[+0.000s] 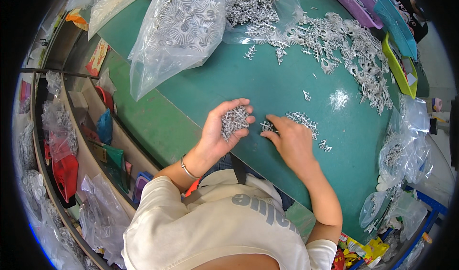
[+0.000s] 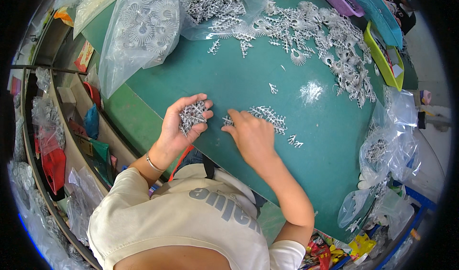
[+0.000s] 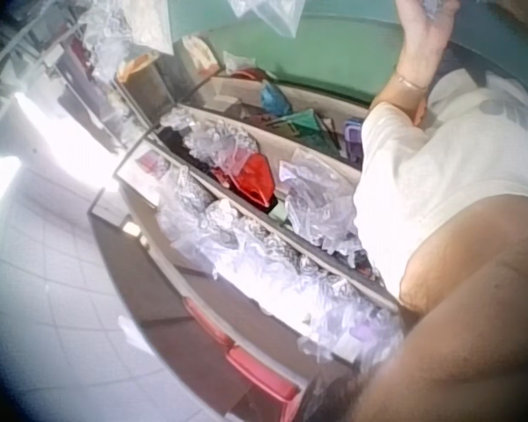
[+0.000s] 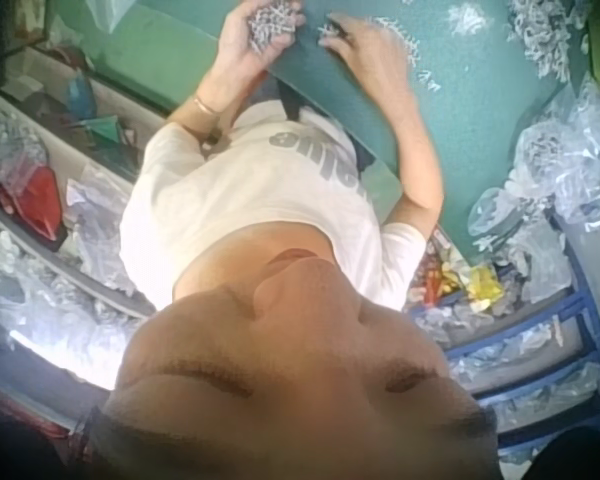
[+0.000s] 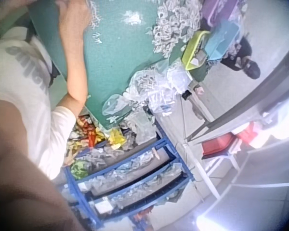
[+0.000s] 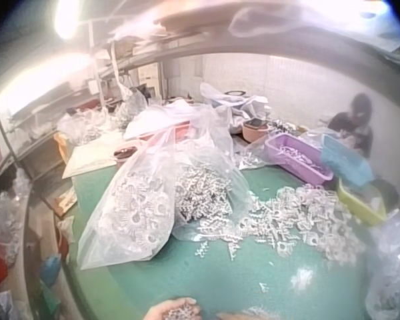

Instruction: The person sorts small silver snowflake-shaped components on a green workbench by hand, picking up individual pieces from a large pile and grouping them together.

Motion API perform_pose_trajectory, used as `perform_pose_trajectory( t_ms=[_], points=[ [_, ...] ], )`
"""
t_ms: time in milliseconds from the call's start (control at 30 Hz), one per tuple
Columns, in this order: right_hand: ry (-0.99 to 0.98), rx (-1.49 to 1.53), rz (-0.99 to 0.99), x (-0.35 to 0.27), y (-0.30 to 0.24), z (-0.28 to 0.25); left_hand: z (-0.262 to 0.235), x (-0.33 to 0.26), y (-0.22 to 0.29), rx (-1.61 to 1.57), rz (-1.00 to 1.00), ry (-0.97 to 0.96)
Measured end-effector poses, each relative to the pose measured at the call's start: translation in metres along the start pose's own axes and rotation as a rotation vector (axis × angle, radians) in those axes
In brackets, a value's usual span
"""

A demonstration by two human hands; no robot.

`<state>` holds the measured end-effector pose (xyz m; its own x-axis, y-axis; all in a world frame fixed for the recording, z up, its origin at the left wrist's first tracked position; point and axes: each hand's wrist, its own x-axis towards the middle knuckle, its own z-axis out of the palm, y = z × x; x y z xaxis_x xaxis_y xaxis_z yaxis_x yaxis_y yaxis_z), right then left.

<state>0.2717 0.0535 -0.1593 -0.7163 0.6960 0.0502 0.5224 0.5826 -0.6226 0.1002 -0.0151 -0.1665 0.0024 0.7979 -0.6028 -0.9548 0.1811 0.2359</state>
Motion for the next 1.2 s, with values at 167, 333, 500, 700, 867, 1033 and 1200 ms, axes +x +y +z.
perform_pose_trajectory(
  t_ms=[167, 333, 500, 700, 867, 1033, 1200],
  points=[
    [0.041, 0.161, 0.088, 0.001, 0.002, -0.003, 0.001, -0.001, -0.002, -0.019, -0.007, 0.007],
    [-0.067, 1.213, 0.502, 0.000, 0.016, -0.013, -0.004, 0.001, -0.006, 0.110, -0.092, -0.069],
    [-0.094, 1.470, 0.644, -0.006, 0.006, -0.013, -0.002, 0.007, -0.023, 0.281, -0.267, -0.212],
    [0.027, 1.287, 0.604, -0.008, 0.000, -0.019, 0.015, 0.007, -0.024, 0.211, -0.335, -0.216],
    [0.075, 0.904, 0.390, -0.014, 0.001, -0.013, 0.007, 0.009, -0.030, 0.386, -0.234, -0.278],
    [0.104, 0.869, 0.390, -0.013, -0.004, -0.014, 0.011, 0.007, -0.034, 0.406, -0.225, -0.275],
    [-0.016, 1.420, 0.635, -0.016, 0.000, -0.023, 0.015, 0.006, -0.040, 0.515, -0.096, -0.300]
  ],
)
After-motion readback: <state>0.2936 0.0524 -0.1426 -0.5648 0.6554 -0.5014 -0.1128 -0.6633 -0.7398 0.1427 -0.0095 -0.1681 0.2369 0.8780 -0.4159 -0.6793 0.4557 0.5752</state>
